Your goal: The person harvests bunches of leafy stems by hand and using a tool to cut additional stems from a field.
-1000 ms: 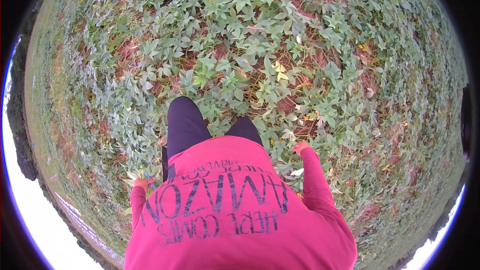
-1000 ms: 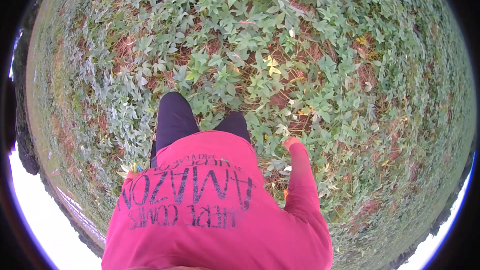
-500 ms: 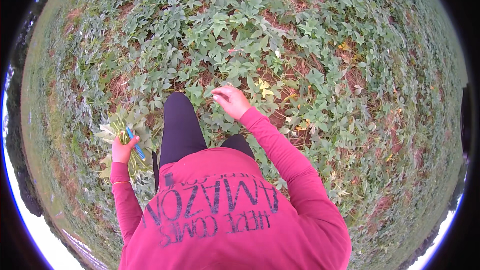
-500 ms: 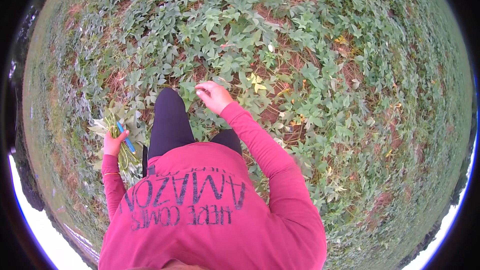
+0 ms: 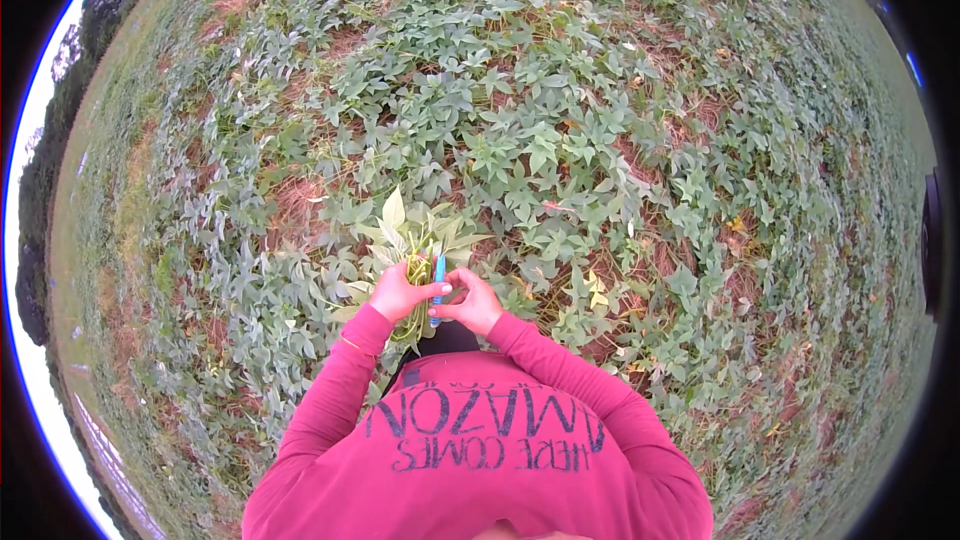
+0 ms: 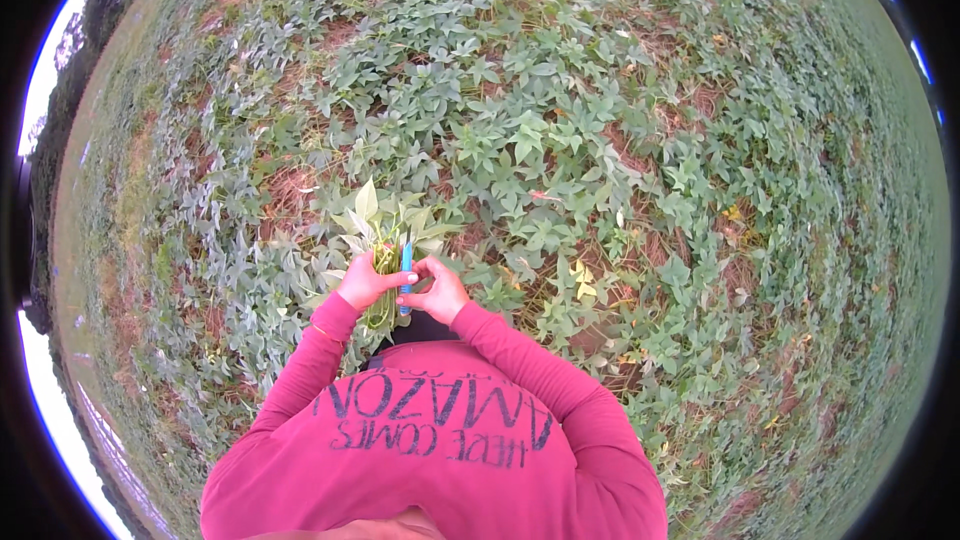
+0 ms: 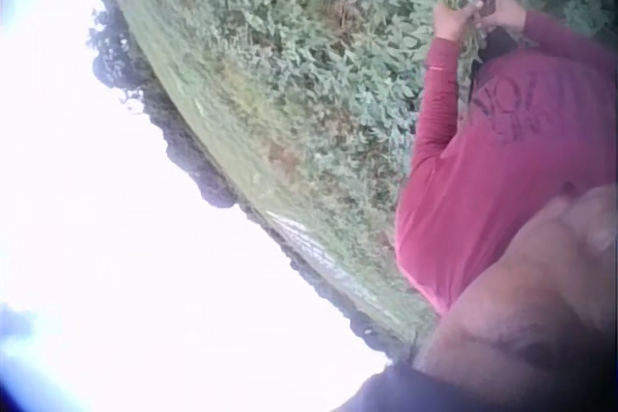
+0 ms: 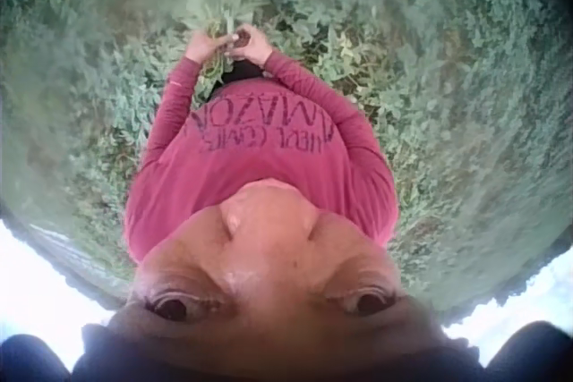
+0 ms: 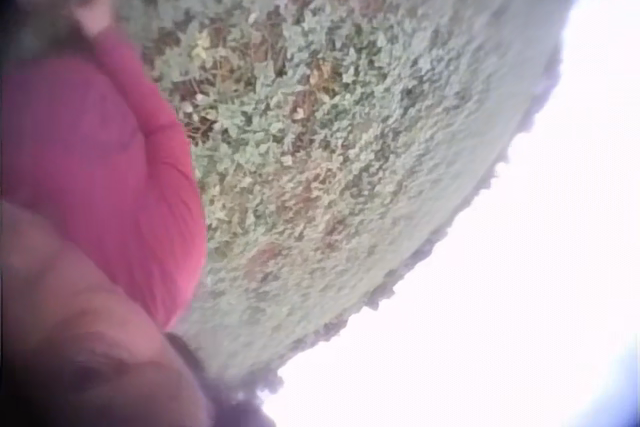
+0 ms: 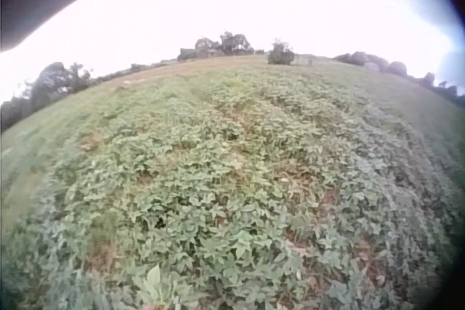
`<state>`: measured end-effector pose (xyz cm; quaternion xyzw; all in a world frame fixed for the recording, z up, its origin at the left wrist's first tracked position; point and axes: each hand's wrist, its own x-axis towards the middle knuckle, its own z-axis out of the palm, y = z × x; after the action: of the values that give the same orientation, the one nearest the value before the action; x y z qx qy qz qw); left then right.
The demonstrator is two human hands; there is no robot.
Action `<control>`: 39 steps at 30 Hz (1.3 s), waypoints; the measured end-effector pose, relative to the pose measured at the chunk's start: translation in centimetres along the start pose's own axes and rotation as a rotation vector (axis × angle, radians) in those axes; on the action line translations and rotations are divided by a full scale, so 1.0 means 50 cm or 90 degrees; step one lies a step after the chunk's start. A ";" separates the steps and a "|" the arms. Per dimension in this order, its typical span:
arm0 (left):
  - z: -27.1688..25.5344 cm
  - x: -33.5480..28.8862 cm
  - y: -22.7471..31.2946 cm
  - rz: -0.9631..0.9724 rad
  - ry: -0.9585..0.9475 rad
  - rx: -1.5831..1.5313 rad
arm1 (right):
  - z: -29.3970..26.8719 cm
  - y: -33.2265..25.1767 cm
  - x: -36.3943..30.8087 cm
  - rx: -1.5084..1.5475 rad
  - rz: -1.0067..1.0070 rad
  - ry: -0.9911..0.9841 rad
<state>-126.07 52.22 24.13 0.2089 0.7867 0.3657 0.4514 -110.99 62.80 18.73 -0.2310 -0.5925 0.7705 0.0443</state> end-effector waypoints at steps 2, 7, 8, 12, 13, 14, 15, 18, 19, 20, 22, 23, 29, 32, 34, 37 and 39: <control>-0.045 0.040 -0.024 0.058 -0.025 -0.148 | 0.026 0.033 0.085 0.042 0.033 -0.013; -0.290 0.129 -0.113 0.045 -0.052 -0.277 | 0.070 0.034 0.287 0.354 0.166 -0.048; -0.345 0.140 -0.141 0.043 0.012 -0.241 | 0.063 0.023 0.327 0.418 0.224 -0.050; -0.463 0.170 -0.274 0.033 0.247 0.072 | -0.058 0.066 0.463 0.239 0.212 -0.059; -0.462 0.177 -0.317 -0.008 0.246 0.135 | -0.093 0.082 0.488 0.173 0.194 -0.037; -0.455 0.177 -0.378 -0.053 0.251 0.204 | -0.129 0.083 0.509 0.153 0.227 -0.080; -0.439 0.171 -0.440 -0.100 0.257 0.274 | -0.143 0.072 0.521 0.080 0.217 -0.080; -0.310 0.155 -0.520 -0.336 -0.049 -0.367 | -0.198 0.082 0.509 -0.114 0.267 -0.074; -0.273 0.136 -0.510 -0.400 -0.167 -0.538 | -0.202 0.087 0.490 -0.137 0.287 -0.054; -0.241 0.126 -0.515 -0.427 -0.248 -0.642 | -0.207 0.107 0.472 -0.110 0.281 -0.028; -0.208 0.105 -0.539 -0.371 -0.215 -0.802 | -0.207 0.152 0.441 0.068 0.325 -0.002; -0.211 0.087 -0.541 -0.361 -0.197 -0.804 | -0.179 0.155 0.427 0.074 0.336 0.033; -0.267 0.103 -0.575 -0.399 -0.102 -0.640 | -0.131 0.230 0.361 -0.051 0.268 0.061; -0.262 0.094 -0.644 -0.427 -0.008 -0.672 | -0.121 0.297 0.376 -0.113 0.387 0.048; -0.238 0.095 -0.694 -0.453 0.066 -0.677 | -0.123 0.358 0.418 -0.184 0.393 0.020; -0.197 0.104 -0.764 -0.492 0.169 -0.643 | -0.078 0.404 0.491 -0.436 0.294 -0.051; -0.175 0.109 -0.811 -0.481 0.172 -0.645 | -0.022 0.418 0.578 -0.567 0.183 -0.093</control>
<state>-136.30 26.26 -7.07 -0.3689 0.5861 0.5307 0.4886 -131.98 67.53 -9.74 -0.2524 -0.8289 0.4537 -0.2082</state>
